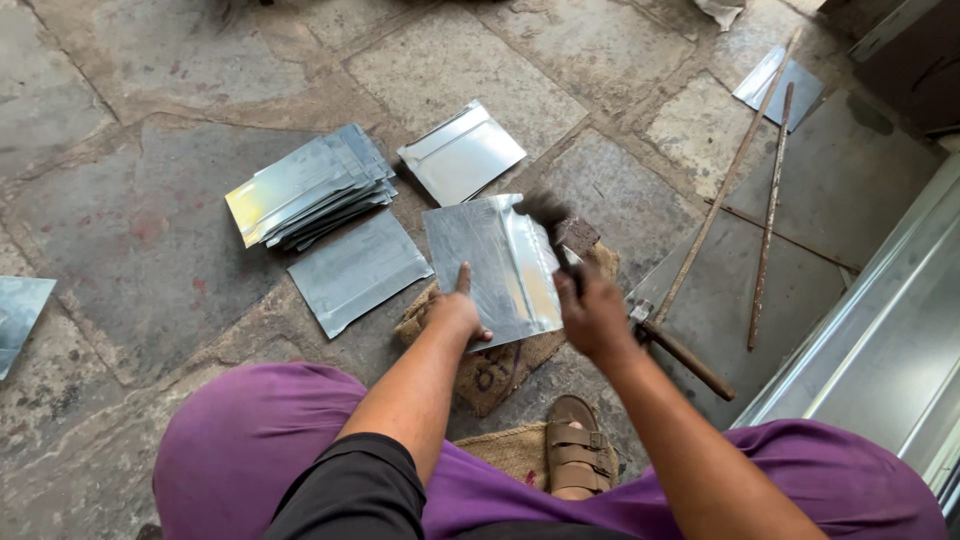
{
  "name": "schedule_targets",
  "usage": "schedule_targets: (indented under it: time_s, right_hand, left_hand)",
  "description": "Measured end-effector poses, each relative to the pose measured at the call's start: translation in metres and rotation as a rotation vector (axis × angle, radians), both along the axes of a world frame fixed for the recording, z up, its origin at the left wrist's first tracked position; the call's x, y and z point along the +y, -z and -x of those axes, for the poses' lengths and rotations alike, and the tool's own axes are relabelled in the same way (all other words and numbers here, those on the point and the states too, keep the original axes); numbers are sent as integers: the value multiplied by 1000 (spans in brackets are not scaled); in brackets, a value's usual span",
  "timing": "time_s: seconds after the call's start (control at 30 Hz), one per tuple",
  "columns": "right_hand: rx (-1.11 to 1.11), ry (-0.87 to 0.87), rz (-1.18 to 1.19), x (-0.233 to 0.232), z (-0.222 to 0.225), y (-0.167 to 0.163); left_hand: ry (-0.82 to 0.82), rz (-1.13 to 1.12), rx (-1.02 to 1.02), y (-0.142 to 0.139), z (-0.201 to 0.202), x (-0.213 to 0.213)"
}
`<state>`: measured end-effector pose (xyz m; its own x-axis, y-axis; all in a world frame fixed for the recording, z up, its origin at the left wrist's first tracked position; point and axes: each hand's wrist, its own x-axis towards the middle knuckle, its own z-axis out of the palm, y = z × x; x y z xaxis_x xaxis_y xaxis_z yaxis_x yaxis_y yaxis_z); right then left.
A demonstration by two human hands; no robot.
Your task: The person uses a hammer to flatten and fold the edges of metal sheets on a stone floor.
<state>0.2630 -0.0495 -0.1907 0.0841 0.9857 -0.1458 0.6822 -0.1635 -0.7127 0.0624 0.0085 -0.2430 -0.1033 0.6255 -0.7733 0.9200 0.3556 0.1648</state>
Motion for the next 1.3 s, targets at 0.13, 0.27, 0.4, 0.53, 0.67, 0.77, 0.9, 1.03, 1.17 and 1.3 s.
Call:
schedule_targets:
  time_s: [0.13,0.27,0.4,0.53,0.67,0.77,0.9,1.03,1.17,1.3]
  right_hand:
    - [333,-100,-692,5,-17,-44]
    - [566,-173,-1109,12,-24,-4]
    - [-7,-154,-547,5,-15,69]
    - [-204,-46,-81,5,-7,69]
    - [-44,-27,-338,11,-16,-4]
    - [466,-101,-626,13,-29,-38]
    - [642,-240,-1151,17,-32,9]
    - [-148,-190,-345,19,-20,91]
    - [-230,33,-202,26,-18,79]
    - [321,17,-366,29,-29,-5]
  left_hand:
    - [-29,8,-29,-2,2,-1]
    - [-30,10,-35,1,1,-2]
    - [-23,-3,-25,6,-1,-3]
    - [10,-31,-20,5,-2,-5]
    - [10,-1,-8,0,-2,-7]
    - [4,19,-32,-7,0,-9]
    - [7,30,-42,-12,0,-11]
    - [15,33,-17,-5,-2,-10]
    - [71,10,-5,4,-5,-5]
    - [59,12,16,13,-4,-11]
